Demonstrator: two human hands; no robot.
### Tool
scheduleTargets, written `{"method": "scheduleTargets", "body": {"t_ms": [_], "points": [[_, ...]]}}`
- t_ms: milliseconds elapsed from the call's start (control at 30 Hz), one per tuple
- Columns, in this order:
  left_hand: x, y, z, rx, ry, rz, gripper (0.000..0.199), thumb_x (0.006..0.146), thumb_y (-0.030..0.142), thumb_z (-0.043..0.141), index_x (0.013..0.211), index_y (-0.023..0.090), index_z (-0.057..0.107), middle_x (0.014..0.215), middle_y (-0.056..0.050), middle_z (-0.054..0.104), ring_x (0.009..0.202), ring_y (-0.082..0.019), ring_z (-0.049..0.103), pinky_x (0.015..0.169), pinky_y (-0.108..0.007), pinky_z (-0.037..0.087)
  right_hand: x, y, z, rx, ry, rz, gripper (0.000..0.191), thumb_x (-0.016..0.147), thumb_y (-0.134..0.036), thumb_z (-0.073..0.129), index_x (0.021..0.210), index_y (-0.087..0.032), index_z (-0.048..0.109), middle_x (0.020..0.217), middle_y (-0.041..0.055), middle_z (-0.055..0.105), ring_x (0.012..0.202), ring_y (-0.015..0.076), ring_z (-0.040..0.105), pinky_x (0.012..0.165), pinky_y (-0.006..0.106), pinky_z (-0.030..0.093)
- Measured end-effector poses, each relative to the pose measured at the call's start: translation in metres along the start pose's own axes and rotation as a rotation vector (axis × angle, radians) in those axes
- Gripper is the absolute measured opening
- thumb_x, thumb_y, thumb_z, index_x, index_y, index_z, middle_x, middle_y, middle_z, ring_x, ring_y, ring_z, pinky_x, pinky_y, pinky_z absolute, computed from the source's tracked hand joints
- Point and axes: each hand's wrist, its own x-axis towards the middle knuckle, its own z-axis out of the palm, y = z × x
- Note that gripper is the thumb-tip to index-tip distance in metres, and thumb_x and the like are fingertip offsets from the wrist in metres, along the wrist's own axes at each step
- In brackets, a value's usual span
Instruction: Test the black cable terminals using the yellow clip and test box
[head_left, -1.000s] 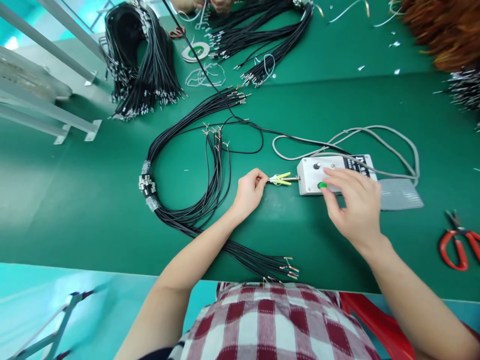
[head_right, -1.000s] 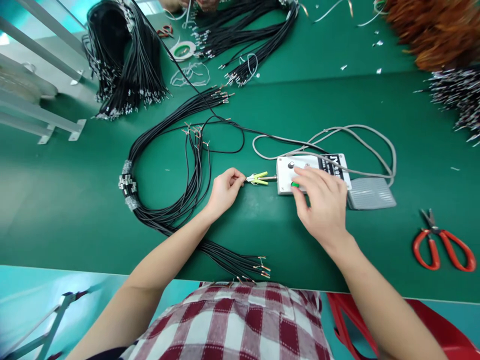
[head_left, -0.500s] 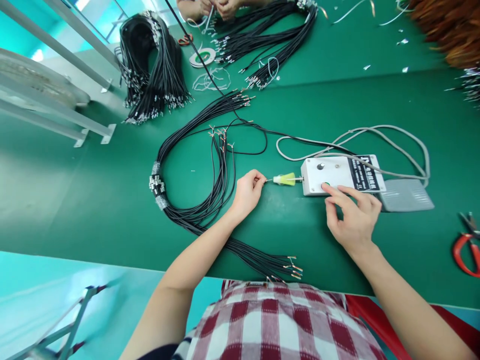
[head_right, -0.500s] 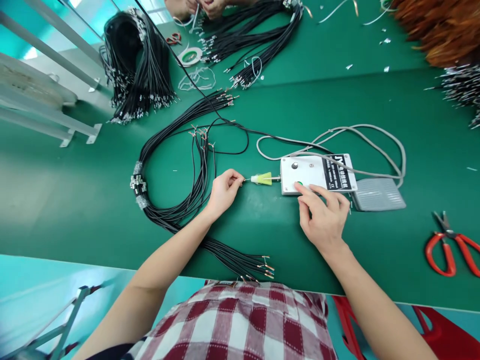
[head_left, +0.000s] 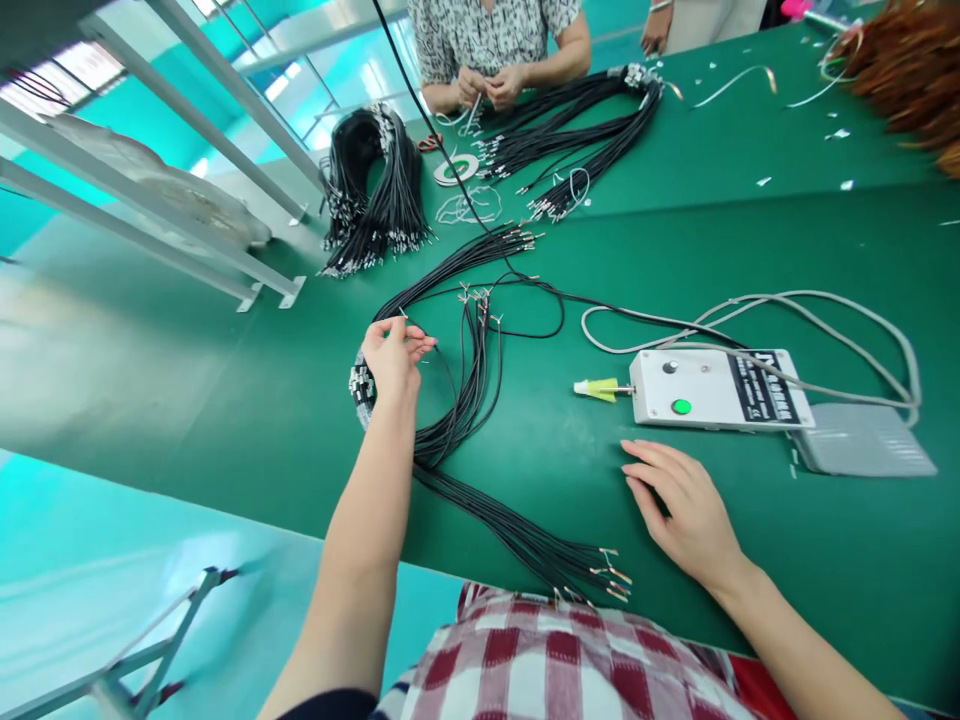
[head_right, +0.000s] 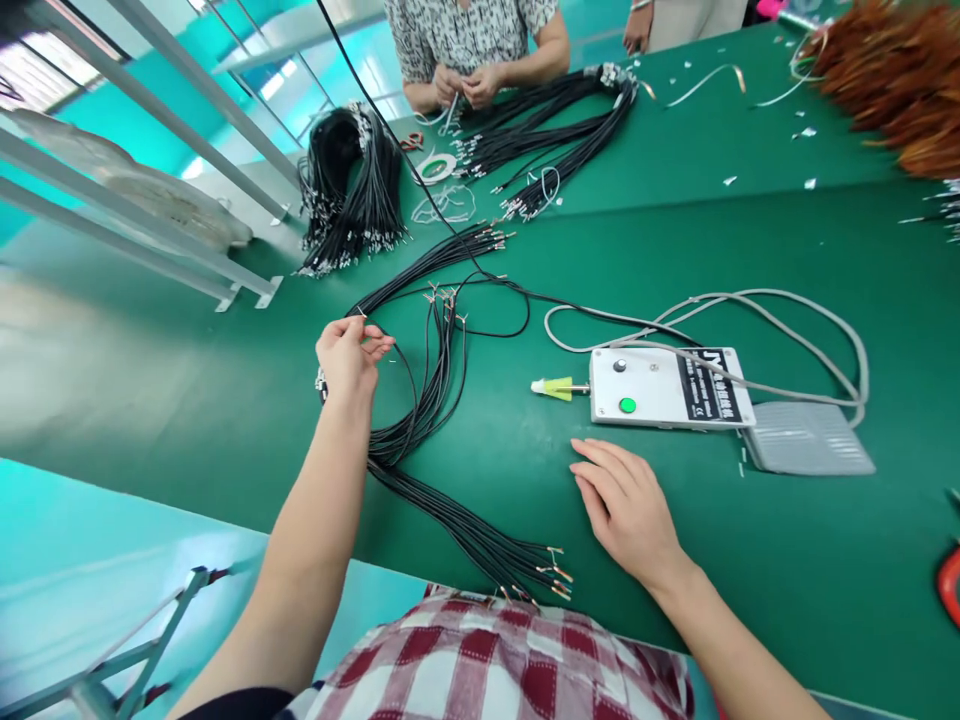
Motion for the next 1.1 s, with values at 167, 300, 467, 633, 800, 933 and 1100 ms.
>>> {"method": "scheduleTargets", "body": {"t_ms": [167,300,467,633,800,933,1100], "points": [[0.002,-0.022,-0.009,0.2,-0.012,-0.017,0.014,0.088,0.025,0.059,0.097,0.017,0.051,0.081,-0.004,0.064,0.069,-0.013,0.065,0.067,-0.026,0.052,0.0,0.002,0.001,0.004,0.008,0.016,0.02,0.09,-0.018,0.061,0.106,-0.027,0.066,0.123,0.0061,0.072,0.113,0.0274,0.067,0.093,0.047,0.056],[-0.065,-0.007,-0.014,0.513,-0.183,0.481,0.021,0.09,0.023,0.058,0.11,0.02,0.057,0.113,-0.01,0.062,0.103,-0.02,0.061,0.087,-0.032,0.05,-0.001,0.003,0.002,0.001,0.009,0.015,0.02,0.09,-0.017,0.062,0.106,-0.027,0.065,0.123,0.0069,0.071,0.112,0.0277,0.067,0.093,0.048,0.056],[-0.159,0.013,-0.021,0.857,-1.628,0.567,0.013,0.088,0.022,0.064,0.1,0.021,0.061,0.098,-0.006,0.067,0.094,-0.022,0.063,0.081,-0.031,0.049,0.0,0.003,0.002,-0.001,-0.002,0.005,0.019,0.09,-0.017,0.062,0.106,-0.026,0.065,0.123,0.0072,0.072,0.109,0.0281,0.068,0.091,0.048,0.056],[-0.173,0.012,-0.017,1.01,-1.738,0.534,0.013,0.085,0.007,0.055,0.086,0.019,0.056,0.089,-0.006,0.063,0.087,-0.02,0.061,0.079,-0.031,0.046,-0.001,0.002,0.001,0.004,0.005,0.014,0.018,0.091,-0.018,0.061,0.106,-0.027,0.065,0.123,0.0062,0.072,0.108,0.0279,0.069,0.09,0.048,0.057],[-0.156,0.029,-0.011,0.77,-1.518,0.229,0.011,0.084,0.012,0.052,0.088,0.021,0.05,0.082,0.001,0.057,0.074,-0.014,0.053,0.069,-0.025,0.043,-0.001,0.002,0.002,0.026,0.001,0.036,0.019,0.091,-0.018,0.06,0.107,-0.028,0.065,0.123,0.0062,0.071,0.109,0.0274,0.068,0.092,0.048,0.057],[-0.162,0.028,0.003,0.555,-1.258,0.112,0.002,0.092,0.023,0.05,0.092,0.021,0.05,0.079,0.002,0.054,0.071,-0.013,0.049,0.067,-0.024,0.041,0.001,0.0,0.0,0.102,-0.013,0.107,0.016,0.092,-0.02,0.059,0.106,-0.027,0.065,0.122,0.0077,0.071,0.11,0.027,0.068,0.095,0.049,0.055],[-0.177,0.022,0.026,0.422,-1.225,0.125,0.009,0.093,0.028,0.055,0.096,0.02,0.058,0.08,0.0,0.058,0.072,-0.013,0.051,0.066,-0.023,0.042,0.011,-0.013,-0.012,0.306,-0.033,0.272,0.015,0.095,-0.023,0.058,0.108,-0.027,0.064,0.117,0.0067,0.072,0.108,0.0238,0.068,0.094,0.044,0.056]]}}
